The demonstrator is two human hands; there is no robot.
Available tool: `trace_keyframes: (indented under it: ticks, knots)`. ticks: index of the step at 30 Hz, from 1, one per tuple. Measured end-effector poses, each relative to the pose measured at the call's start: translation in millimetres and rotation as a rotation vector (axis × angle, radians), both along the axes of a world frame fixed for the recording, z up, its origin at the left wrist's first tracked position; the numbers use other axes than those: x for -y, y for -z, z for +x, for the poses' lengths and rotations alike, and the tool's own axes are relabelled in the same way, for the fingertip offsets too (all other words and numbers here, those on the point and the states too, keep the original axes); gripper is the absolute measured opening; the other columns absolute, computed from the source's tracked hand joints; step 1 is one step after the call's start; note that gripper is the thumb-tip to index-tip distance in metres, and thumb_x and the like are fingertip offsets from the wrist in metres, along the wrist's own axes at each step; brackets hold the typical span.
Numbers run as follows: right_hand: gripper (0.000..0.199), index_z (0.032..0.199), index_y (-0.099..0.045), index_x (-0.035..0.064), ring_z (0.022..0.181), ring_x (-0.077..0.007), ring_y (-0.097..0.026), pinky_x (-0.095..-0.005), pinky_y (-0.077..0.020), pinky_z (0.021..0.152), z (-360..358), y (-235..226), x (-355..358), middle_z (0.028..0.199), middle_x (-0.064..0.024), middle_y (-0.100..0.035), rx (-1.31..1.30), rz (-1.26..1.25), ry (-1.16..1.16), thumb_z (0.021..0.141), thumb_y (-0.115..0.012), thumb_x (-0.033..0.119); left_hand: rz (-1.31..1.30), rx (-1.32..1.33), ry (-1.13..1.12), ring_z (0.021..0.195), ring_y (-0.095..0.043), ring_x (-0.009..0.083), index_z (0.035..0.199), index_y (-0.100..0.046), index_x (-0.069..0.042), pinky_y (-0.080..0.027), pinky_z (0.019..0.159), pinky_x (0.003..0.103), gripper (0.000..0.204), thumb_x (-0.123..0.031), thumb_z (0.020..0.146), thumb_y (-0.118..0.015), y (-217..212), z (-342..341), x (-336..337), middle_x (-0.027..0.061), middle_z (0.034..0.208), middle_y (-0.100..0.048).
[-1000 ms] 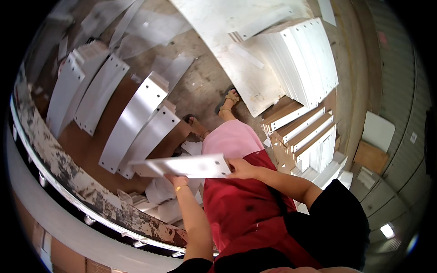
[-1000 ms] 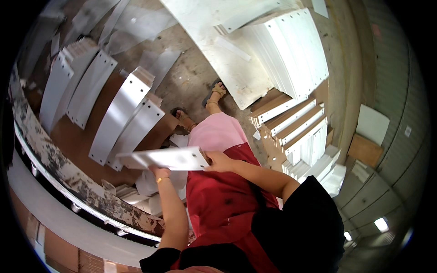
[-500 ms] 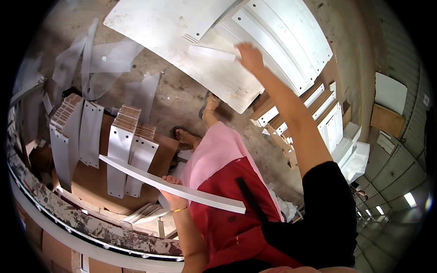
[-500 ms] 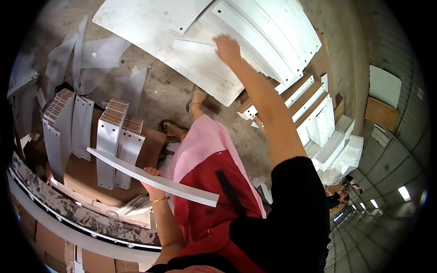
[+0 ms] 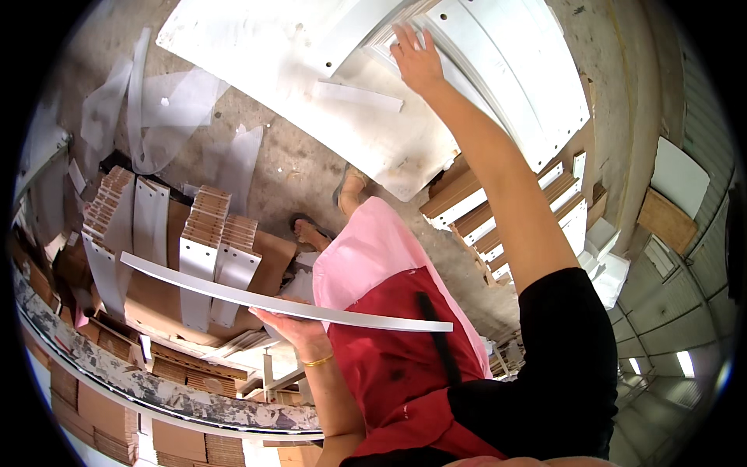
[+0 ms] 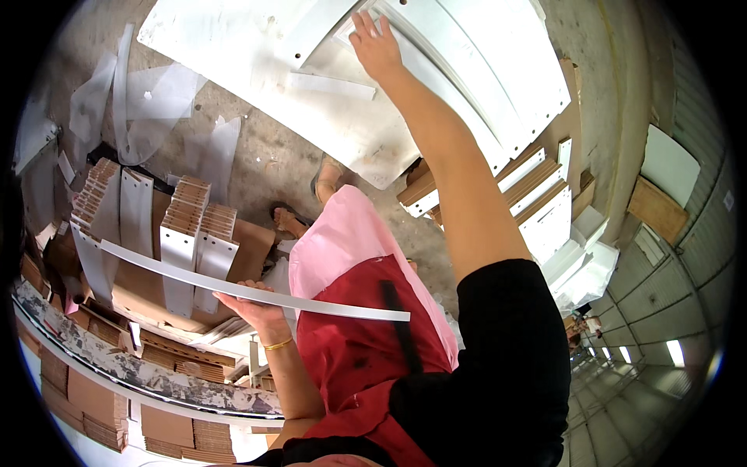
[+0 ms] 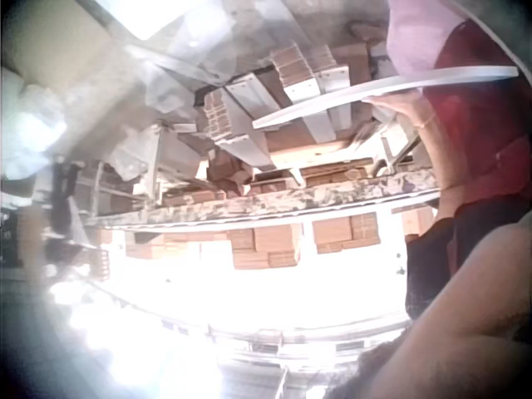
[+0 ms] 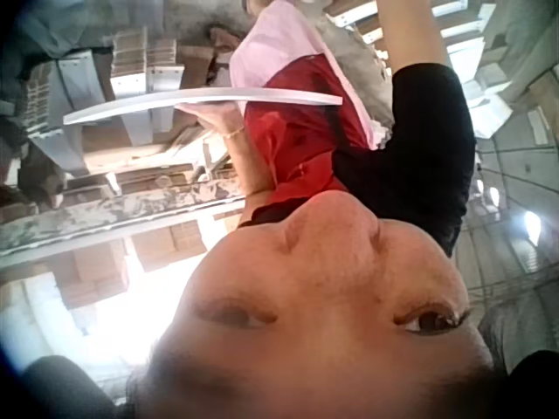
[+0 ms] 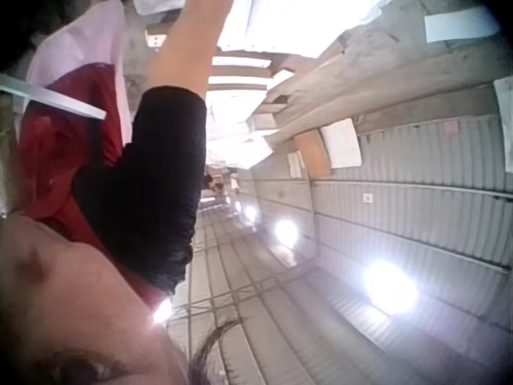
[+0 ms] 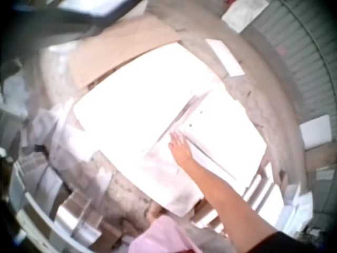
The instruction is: The person picks up white flat-pack furniture panels from a pile on the floor and places them into a large cardboard box on a conveyor belt. They handle the panels one by one, arranging them inside the box and occasionally adjusting the position of the panels or the box itself.
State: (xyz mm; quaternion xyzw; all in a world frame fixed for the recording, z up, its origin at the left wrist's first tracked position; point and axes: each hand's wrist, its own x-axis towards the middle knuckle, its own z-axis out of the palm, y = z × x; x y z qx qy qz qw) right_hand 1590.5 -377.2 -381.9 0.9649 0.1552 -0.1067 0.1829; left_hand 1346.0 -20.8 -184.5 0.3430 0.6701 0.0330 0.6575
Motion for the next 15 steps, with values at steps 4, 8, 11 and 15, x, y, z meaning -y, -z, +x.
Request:
trace_keyframes:
  ticks: [4, 8, 11, 15]
  knots:
    - [0.073, 0.126, -0.041, 0.0133, 0.125, -0.0244, -0.032, -0.0439, -0.0287, 0.099, -43.1, -19.0, 18.1, 0.133, -0.01, -0.036, 0.123, 0.478, 0.322, 0.062, -0.075, 0.023, -0.034, 0.126, 0.142, 0.042, -0.028, 0.0063, 0.063, -0.036, -0.019, -0.025, 0.038, 0.019, 0.047, -0.059, 0.085, -0.043, -8.6, 14.4, 16.2, -0.006, 0.052, -0.031]
    - [0.094, 0.134, -0.028, 0.0116, 0.122, -0.026, -0.034, -0.0414, -0.0301, 0.1, -87.1, -6.2, 62.6, 0.13, -0.0086, -0.036, 0.025, 0.37, 0.618, 0.056, -0.08, 0.026, -0.086, 0.431, 0.418, 0.046, -0.034, 0.0094, 0.073, -0.038, -0.015, -0.032, 0.045, 0.022, 0.045, -0.057, 0.085, -0.044, -1.6, 31.3, 14.9, -0.0022, 0.056, -0.034]
    - [0.095, 0.135, -0.026, 0.0124, 0.115, -0.0283, -0.04, -0.0412, -0.0353, 0.097, -96.0, 1.7, 71.5, 0.12, -0.0098, -0.041, 0.003, 0.265, 0.586, 0.057, -0.079, 0.026, -0.327, 0.664, 0.581, 0.06, -0.045, 0.0138, 0.086, -0.044, -0.012, -0.039, 0.054, 0.026, 0.039, -0.046, 0.079, -0.062, 10.6, 51.0, -4.4, 0.0003, 0.069, -0.043]
    - [0.097, 0.137, -0.023, 0.015, 0.111, -0.0313, -0.043, -0.041, -0.0449, 0.086, -96.4, -20.3, 74.4, 0.118, -0.0124, -0.041, -0.084, 0.283, 0.624, 0.055, -0.075, 0.025, -0.266, 0.471, 0.742, 0.099, -0.055, 0.0243, 0.122, -0.04, 0.002, -0.048, 0.084, 0.038, 0.061, -0.031, 0.079, -0.067, 5.3, 89.4, -24.8, 0.0124, 0.113, -0.052]
